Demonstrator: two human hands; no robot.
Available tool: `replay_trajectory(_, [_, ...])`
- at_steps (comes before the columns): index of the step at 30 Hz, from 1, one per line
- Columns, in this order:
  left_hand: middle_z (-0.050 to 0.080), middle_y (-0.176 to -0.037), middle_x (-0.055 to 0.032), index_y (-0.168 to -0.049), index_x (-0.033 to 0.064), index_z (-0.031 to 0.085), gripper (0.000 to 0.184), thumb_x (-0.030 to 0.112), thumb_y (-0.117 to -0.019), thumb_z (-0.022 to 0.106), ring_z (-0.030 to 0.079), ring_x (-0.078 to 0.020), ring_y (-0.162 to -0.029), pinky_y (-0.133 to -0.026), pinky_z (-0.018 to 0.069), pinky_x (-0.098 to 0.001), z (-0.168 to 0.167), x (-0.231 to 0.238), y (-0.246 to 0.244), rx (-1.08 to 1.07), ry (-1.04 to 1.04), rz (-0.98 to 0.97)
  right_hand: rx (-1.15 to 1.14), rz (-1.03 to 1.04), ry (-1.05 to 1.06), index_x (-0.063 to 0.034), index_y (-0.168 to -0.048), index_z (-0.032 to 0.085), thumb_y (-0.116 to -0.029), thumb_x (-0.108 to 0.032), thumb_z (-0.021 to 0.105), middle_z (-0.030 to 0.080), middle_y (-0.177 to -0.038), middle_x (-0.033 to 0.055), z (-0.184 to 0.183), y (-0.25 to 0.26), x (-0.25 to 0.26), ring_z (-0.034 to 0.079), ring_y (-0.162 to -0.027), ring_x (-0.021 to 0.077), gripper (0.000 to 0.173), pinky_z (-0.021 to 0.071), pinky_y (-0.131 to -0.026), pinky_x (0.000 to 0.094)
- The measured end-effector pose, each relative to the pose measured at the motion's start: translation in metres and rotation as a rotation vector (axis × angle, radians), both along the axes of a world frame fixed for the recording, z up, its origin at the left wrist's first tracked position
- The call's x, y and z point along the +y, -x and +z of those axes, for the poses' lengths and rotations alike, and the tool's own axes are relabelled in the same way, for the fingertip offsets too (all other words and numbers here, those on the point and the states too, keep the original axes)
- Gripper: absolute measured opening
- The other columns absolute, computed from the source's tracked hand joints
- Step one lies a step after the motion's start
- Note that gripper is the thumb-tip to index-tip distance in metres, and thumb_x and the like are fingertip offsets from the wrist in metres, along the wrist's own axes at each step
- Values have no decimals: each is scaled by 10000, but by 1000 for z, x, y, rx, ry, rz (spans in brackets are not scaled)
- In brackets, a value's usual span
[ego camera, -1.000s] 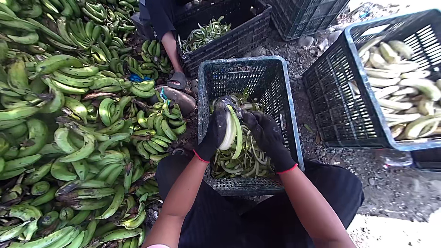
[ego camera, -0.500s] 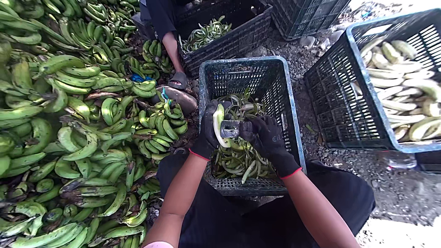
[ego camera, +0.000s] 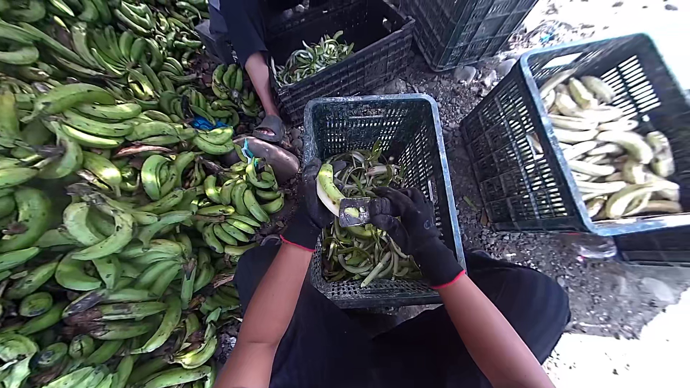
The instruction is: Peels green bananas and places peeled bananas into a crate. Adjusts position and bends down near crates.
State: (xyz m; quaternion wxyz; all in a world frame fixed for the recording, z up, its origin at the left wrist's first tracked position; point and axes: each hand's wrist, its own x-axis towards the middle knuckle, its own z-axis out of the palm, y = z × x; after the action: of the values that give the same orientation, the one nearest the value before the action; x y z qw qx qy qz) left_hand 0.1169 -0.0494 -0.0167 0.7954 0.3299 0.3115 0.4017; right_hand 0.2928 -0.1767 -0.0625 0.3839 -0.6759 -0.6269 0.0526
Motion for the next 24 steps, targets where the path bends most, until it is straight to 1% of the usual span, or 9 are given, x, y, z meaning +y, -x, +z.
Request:
replay_trajectory(3, [685,-798,-58,-1095,74,606,482,356,-1101,214,576,-78,-477,-418,500,-198,5,6,-3,-35,88,-93,-110,41,-108,-183,-1290,718,-896,-847,308,678,-1080,210,5,-2,-1,644,-997,401,874,470,-866,614])
replay_trajectory(6, [678,-825,-26,-1136,100,569,429,359,-1112,229,600,-67,-540,-478,527,-214,5,-2,-8,128,-21,-35,-74,22,10,-206,-1328,696,-908,-790,372,669,-1125,216,8,-1,-4,631,-1040,432,790,467,-832,637])
replay_trajectory(8, [670,-1029,-9,-1316,129,593,441,369,-1110,285,634,-57,-804,-707,556,-253,-6,-15,-4,372,-325,-42,21,-7,160,-224,-1361,674,-923,-710,457,647,-1195,226,10,0,-2,611,-1089,450,690,463,-825,660])
replay_trajectory(11, [599,-1367,-148,-1451,52,499,491,307,-1127,233,598,-194,-1199,-1040,477,-398,-4,-31,-9,666,-747,-55,293,-58,352,-191,-1327,673,-1015,-611,446,676,-1151,152,17,1,0,649,-1027,341,570,517,-829,605])
replay_trajectory(13, [616,-1291,-188,-1406,16,523,487,292,-1124,237,609,-243,-1146,-990,494,-438,3,-39,-13,771,-815,-78,496,-57,384,-173,-1206,680,-1008,-693,355,677,-935,77,15,0,-1,638,-790,222,645,523,-676,498])
replay_trajectory(17, [625,-1248,-237,-1366,-61,540,527,287,-1117,232,618,-244,-1130,-1007,486,-412,6,-37,-16,782,-857,-130,575,-25,432,-91,-1160,664,-1057,-570,374,660,-897,105,19,-4,0,628,-783,242,569,512,-695,511])
replay_trajectory(21, [607,-1323,-146,-1434,16,505,575,377,-1109,197,601,-129,-1151,-1003,488,-343,-2,-33,-16,648,-813,-159,580,-61,469,-117,-1129,675,-1034,-636,379,635,-848,79,25,-3,-1,595,-738,224,605,488,-655,488])
replay_trajectory(23, [586,-1378,-75,-1511,50,425,616,468,-1064,354,575,-34,-1172,-1016,474,-260,-3,-34,-15,585,-779,-220,551,-89,444,-143,-1109,678,-991,-724,354,616,-817,62,25,-2,0,583,-711,216,676,475,-626,481])
replay_trajectory(24, [640,-1234,-49,-1468,69,462,563,413,-1024,501,619,-21,-1021,-897,525,-243,1,-36,-16,589,-706,-219,528,-99,437,-147,-1112,683,-978,-751,342,618,-820,71,25,-2,0,591,-717,231,706,480,-628,500])
